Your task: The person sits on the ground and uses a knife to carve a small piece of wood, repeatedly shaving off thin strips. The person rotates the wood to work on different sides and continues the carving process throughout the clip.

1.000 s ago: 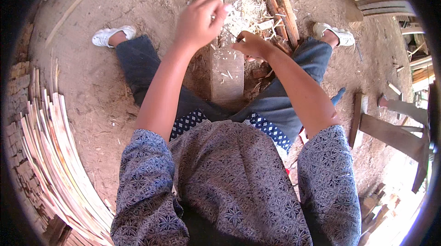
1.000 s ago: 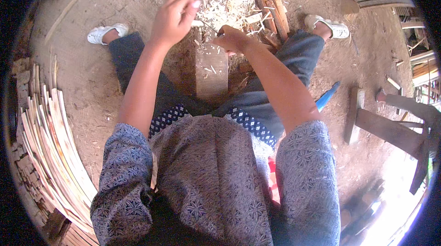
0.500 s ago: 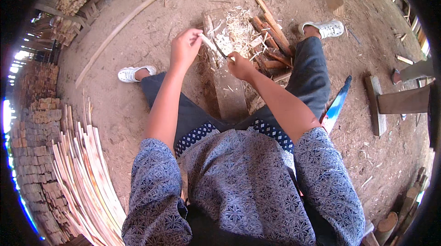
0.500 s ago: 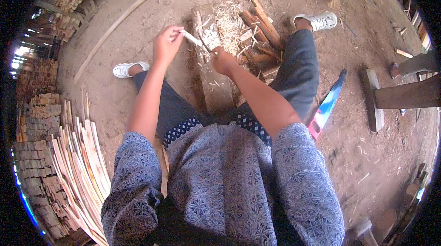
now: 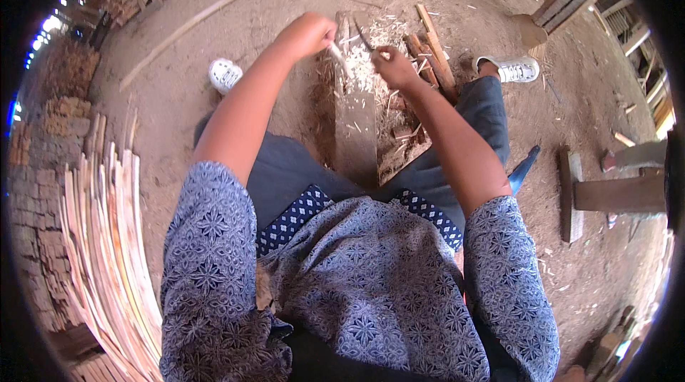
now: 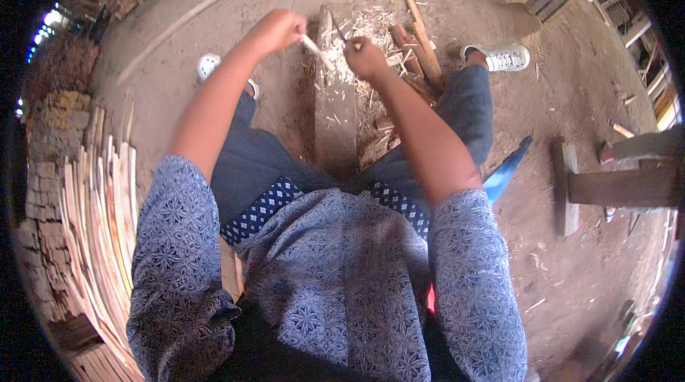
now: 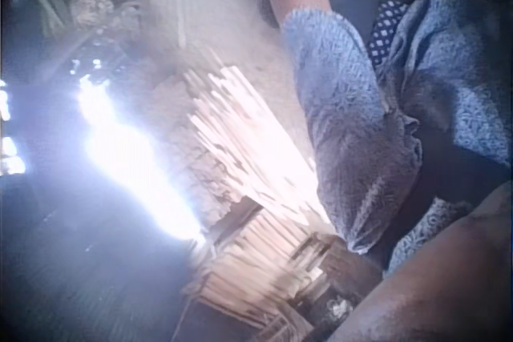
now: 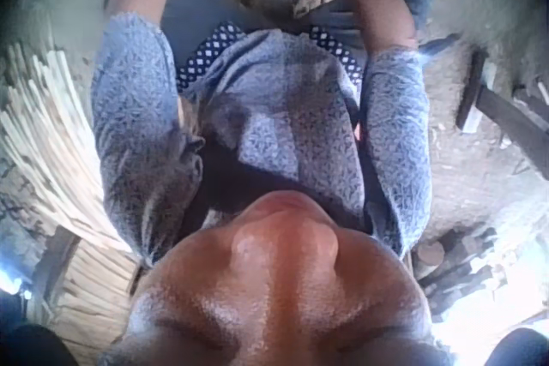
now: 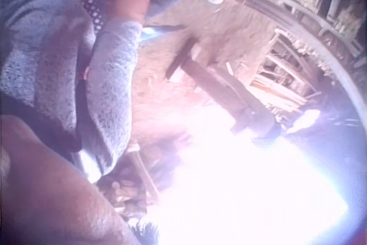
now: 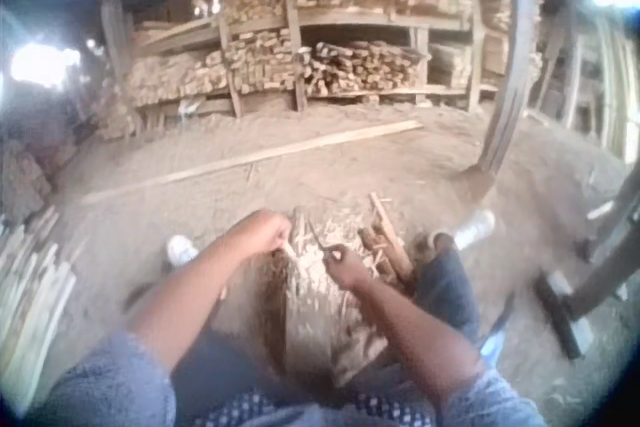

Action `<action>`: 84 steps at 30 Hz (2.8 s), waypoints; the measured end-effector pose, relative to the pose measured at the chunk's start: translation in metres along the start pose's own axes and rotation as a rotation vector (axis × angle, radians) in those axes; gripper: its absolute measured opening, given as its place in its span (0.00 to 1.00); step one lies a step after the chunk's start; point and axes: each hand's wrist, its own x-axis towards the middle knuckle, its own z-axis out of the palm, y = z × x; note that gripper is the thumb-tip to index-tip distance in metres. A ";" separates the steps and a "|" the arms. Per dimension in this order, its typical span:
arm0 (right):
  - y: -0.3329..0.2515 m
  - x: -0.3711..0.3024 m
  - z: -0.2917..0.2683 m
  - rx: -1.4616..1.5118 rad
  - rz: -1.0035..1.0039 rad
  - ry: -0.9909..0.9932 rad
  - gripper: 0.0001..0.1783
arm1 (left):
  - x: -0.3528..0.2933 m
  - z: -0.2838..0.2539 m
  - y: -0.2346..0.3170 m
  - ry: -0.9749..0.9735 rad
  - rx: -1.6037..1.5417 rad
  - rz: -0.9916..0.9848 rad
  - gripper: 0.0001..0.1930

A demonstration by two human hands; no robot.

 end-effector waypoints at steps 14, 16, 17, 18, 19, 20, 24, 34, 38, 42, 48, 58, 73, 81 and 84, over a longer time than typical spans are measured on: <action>-0.019 0.027 0.032 -0.364 0.098 -0.228 0.31 | 0.036 0.021 -0.046 0.170 -0.303 0.125 0.04; -0.030 0.030 0.034 -0.426 0.067 -0.287 0.28 | 0.023 0.028 -0.061 0.299 -0.391 0.205 0.06; -0.034 0.028 0.031 -0.430 0.112 -0.308 0.27 | 0.022 0.031 -0.068 0.239 -0.369 0.162 0.08; -0.047 0.021 0.029 -0.434 0.158 -0.315 0.27 | 0.017 0.029 -0.071 0.254 -0.402 0.120 0.08; -0.054 0.015 0.030 -0.458 0.228 -0.290 0.27 | 0.015 0.028 -0.074 0.260 -0.436 0.085 0.08; -0.061 0.013 0.025 -0.496 0.197 -0.298 0.27 | 0.015 0.028 -0.076 0.263 -0.472 0.051 0.08; -0.078 -0.008 0.006 -0.698 0.151 -0.312 0.31 | 0.020 0.039 -0.080 0.432 -0.504 0.078 0.06; -0.084 0.030 -0.013 -0.989 -0.095 -0.530 0.30 | 0.016 0.042 -0.067 0.384 -0.685 0.101 0.08; -0.071 0.028 -0.022 -0.881 -0.124 -0.585 0.29 | 0.019 0.030 -0.059 0.216 -0.643 0.030 0.08; -0.026 0.030 -0.047 -0.718 -0.194 -0.604 0.28 | 0.025 0.024 -0.032 0.168 -0.618 -0.097 0.07; -0.030 0.044 -0.059 -0.534 0.024 -0.714 0.26 | 0.032 0.036 -0.037 0.212 -0.533 -0.066 0.05; 0.040 0.032 -0.046 -0.286 -0.079 -0.627 0.27 | 0.017 0.042 -0.037 0.289 -0.628 -0.113 0.08; 0.000 0.019 -0.034 -0.316 -0.496 -0.123 0.28 | 0.020 0.047 -0.025 0.332 -0.591 -0.137 0.06; -0.019 0.030 -0.034 -0.307 -0.361 -0.279 0.30 | 0.014 0.048 -0.030 0.352 -0.569 -0.156 0.06; -0.010 0.031 -0.024 -0.065 -0.654 -0.061 0.28 | 0.008 0.048 -0.034 0.352 -0.563 -0.181 0.07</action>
